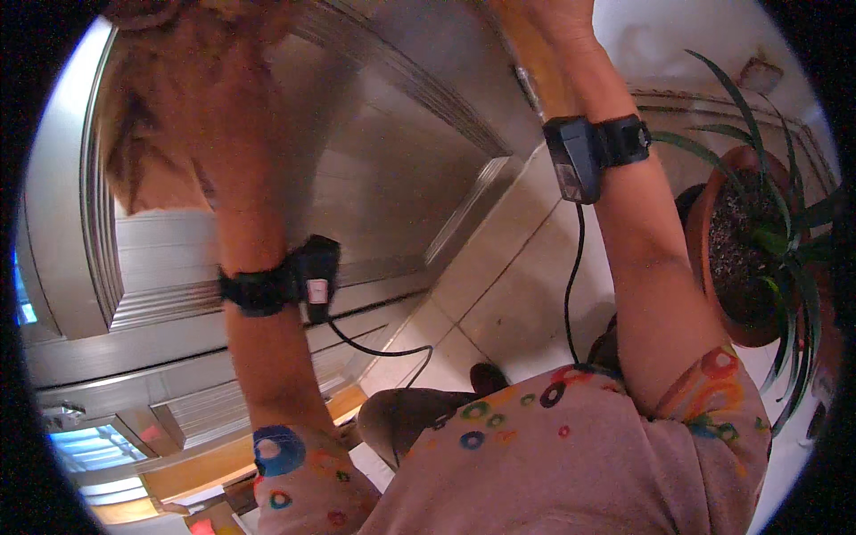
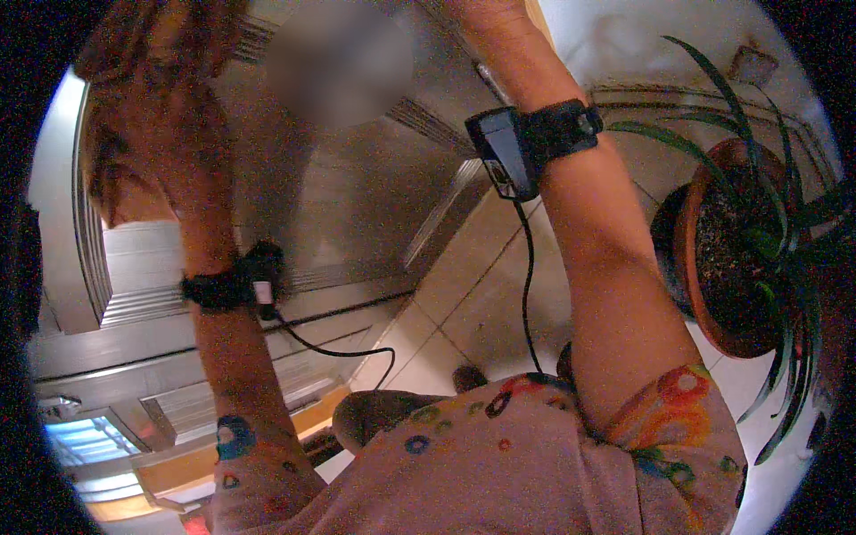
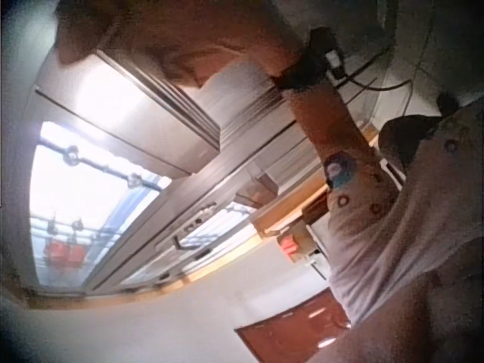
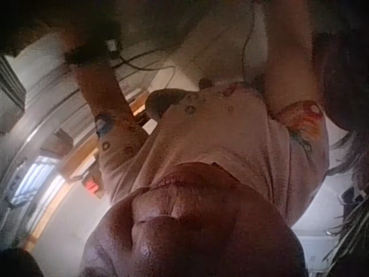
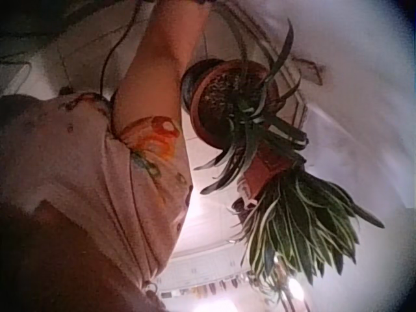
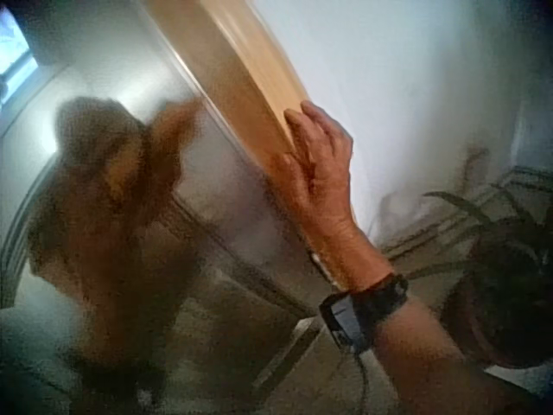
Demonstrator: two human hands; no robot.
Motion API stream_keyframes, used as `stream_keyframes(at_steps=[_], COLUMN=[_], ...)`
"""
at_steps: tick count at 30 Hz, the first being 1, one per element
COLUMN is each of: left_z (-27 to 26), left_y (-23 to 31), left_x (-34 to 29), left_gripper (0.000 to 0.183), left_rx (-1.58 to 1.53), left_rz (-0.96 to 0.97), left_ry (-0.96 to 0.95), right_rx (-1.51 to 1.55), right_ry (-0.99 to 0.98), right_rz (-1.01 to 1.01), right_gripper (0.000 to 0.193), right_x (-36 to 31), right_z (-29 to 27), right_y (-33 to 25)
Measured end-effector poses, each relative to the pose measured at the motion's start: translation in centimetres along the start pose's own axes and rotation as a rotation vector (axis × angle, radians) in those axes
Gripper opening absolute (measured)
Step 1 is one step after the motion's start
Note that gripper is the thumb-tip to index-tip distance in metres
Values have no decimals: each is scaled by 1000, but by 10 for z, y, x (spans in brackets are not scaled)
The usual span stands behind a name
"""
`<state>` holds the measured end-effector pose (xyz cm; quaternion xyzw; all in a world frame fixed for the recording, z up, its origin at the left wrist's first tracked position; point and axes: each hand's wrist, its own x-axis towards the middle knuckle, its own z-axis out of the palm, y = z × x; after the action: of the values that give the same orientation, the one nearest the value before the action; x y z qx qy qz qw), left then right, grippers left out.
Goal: Wiping down a metallic door and window frame with a dry cloth.
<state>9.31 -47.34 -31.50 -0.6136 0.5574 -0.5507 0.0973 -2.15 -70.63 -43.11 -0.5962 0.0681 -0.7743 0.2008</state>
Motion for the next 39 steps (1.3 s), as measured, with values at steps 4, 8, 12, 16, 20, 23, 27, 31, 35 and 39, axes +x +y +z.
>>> stream_keyframes(at_steps=[4, 8, 12, 16, 20, 23, 27, 31, 35, 39], left_z=[31, 59, 56, 48, 64, 64, 22, -2, -26, -64], left_y=[65, 134, 179, 226, 256, 249, 218, 175, 122, 63], left_x=[-41, -84, -78, -115, -194, -199, -194, -216, -230, -196], left_gripper=[36, 24, 25, 29, 28, 33, 44, 43, 44, 41], left_rx=[-232, -324, -1284, -1259, -1061, -1245, -1668, -1047, 81, -207], left_rz=[-20, -181, -788, -704, -613, -650, -956, -417, 420, 7], left_ry=[-143, -94, -75, -470, -372, -822, -781, -764, -697, -753], right_rx=[-119, -126, -144, -123, -157, -144, 16, -91, -122, -77], right_ry=[8, 26, 33, 60, 71, 59, 85, 66, 4, -37], right_rz=[-80, -112, -148, -170, -166, -117, 1, -134, -43, 9], right_gripper=[48, 48, 48, 48, 49, 48, 46, 49, 51, 59], right_x=[-1, -4, -5, -7, -5, -6, -10, -7, -7, -3], right_z=[-9, 2, -10, -5, 3, -2, 8, -1, -4, 1], right_y=[12, 11, 24, 20, 12, 10, 3, 19, 10, 2])
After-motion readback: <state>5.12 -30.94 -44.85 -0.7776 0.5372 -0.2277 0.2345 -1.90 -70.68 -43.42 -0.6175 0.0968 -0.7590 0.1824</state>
